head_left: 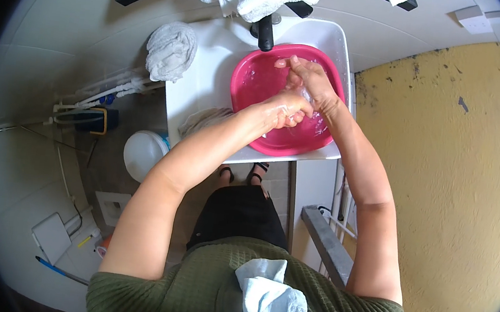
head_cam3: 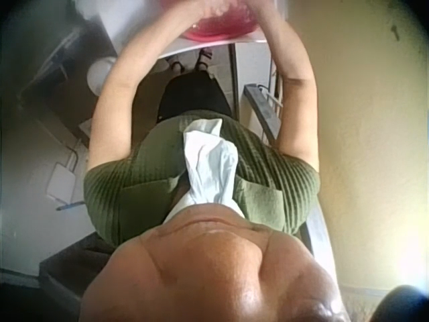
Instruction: The person washes white cloths in a pink basin using water from a faucet, then wrings them out by hand one at a time.
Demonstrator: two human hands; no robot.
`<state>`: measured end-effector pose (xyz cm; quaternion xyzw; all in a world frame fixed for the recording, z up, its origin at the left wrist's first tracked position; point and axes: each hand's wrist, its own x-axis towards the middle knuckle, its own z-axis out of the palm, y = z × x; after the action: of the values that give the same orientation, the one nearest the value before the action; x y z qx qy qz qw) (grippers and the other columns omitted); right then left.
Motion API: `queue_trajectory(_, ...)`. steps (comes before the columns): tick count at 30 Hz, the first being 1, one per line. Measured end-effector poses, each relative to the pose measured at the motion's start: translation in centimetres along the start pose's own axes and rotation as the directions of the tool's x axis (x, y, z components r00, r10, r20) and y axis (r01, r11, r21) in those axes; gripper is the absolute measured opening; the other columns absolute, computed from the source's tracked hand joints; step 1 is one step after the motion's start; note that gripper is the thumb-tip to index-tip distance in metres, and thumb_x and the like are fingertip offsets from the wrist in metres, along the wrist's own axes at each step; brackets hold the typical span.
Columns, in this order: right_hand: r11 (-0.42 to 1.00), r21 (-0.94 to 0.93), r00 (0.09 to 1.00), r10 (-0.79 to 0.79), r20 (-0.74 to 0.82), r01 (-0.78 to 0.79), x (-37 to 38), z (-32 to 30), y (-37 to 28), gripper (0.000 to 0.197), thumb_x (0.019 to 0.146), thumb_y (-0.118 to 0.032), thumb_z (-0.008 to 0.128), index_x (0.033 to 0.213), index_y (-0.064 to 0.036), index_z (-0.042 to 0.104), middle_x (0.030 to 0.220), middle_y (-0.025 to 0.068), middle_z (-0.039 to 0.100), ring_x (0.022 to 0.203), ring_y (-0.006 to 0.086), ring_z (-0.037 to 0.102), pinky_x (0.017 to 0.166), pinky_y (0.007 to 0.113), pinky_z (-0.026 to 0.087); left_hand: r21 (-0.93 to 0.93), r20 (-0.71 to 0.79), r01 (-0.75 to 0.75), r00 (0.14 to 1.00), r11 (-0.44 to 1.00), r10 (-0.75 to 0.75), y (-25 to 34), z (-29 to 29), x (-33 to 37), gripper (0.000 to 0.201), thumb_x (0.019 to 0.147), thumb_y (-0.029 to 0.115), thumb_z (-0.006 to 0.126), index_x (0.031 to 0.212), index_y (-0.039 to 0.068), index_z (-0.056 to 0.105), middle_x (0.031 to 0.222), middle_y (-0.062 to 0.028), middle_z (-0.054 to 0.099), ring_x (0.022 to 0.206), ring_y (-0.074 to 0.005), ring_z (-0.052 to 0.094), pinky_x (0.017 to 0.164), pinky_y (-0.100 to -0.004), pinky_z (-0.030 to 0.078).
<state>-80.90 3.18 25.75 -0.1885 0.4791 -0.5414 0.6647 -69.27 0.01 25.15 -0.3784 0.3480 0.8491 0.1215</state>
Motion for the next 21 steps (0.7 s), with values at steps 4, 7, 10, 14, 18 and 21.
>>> queue_trajectory(4,0.996,-0.086,0.985,0.005,-0.173,-0.020,-0.1,0.4,-0.2,0.029,0.102,-0.025,0.048,0.087,-0.0036,0.059,0.058,-0.0013,0.043,0.050,0.0108,0.041,0.048,0.027,0.039,0.022,-0.076,0.085,0.994,0.996,-0.084,1.0,1.0,-0.9,0.017,0.077,-0.002,0.056,0.075,0.011,0.045,0.057,0.0007,0.038,0.043,-0.0064,0.033,0.035,-0.0210,0.020)
queue_trajectory(7,0.999,-0.046,0.987,0.005,-0.160,-0.012,-0.1,0.1,-0.2,0.029,0.102,-0.024,0.046,0.082,-0.0045,0.056,0.056,-0.0003,0.043,0.049,0.0119,0.040,0.049,0.028,0.039,0.012,-0.017,0.042,0.999,0.999,-0.042,0.8,0.3,-0.5,0.019,0.078,-0.001,0.058,0.073,0.012,0.045,0.056,0.0018,0.037,0.045,-0.0058,0.034,0.037,-0.0211,0.021)
queue_trajectory(10,0.998,0.036,0.986,0.060,-0.157,-0.055,-0.3,0.3,-0.5,0.030,0.101,-0.025,0.046,0.082,-0.0040,0.055,0.056,0.0020,0.045,0.048,0.0146,0.042,0.052,0.030,0.042,-0.026,0.095,0.025,0.995,0.999,-0.022,0.1,-0.7,-0.4,0.019,0.083,0.005,0.062,0.073,0.011,0.047,0.058,0.0036,0.038,0.047,-0.0037,0.035,0.038,-0.0194,0.021)
queue_trajectory(14,0.982,0.174,0.978,-0.103,0.182,0.071,-2.4,-0.6,-1.6,0.042,0.098,-0.033,0.047,0.119,0.0017,0.056,0.112,0.0209,0.061,0.105,0.0283,0.059,0.095,0.042,0.048,-0.102,0.327,0.034,0.945,0.994,0.001,1.4,0.4,-3.2,0.014,0.086,0.012,0.067,0.083,0.006,0.055,0.068,0.0022,0.045,0.053,-0.0035,0.041,0.040,-0.0146,0.029)
queue_trajectory(18,0.878,0.468,0.855,-0.315,0.412,0.098,-3.4,0.8,0.0,0.067,0.092,-0.047,0.054,0.142,-0.0035,0.043,0.141,0.0270,0.045,0.133,0.0394,0.043,0.108,0.058,0.035,-0.391,0.653,0.292,0.756,0.873,0.040,0.7,1.3,-4.4,0.017,0.090,0.014,0.065,0.088,0.005,0.050,0.075,0.0013,0.047,0.053,-0.0007,0.040,0.041,-0.0103,0.029)
queue_trajectory(21,0.771,0.630,0.748,-0.474,0.465,0.097,-3.6,0.3,0.4,0.054,0.096,-0.037,0.056,0.139,-0.0054,0.046,0.089,0.0106,0.065,0.086,0.0255,0.064,0.094,0.052,0.049,-0.454,0.690,0.328,0.717,0.828,0.095,-0.4,1.6,-4.6,0.021,0.091,0.016,0.065,0.081,0.011,0.047,0.070,0.0050,0.043,0.049,0.0015,0.032,0.040,-0.0110,0.023)
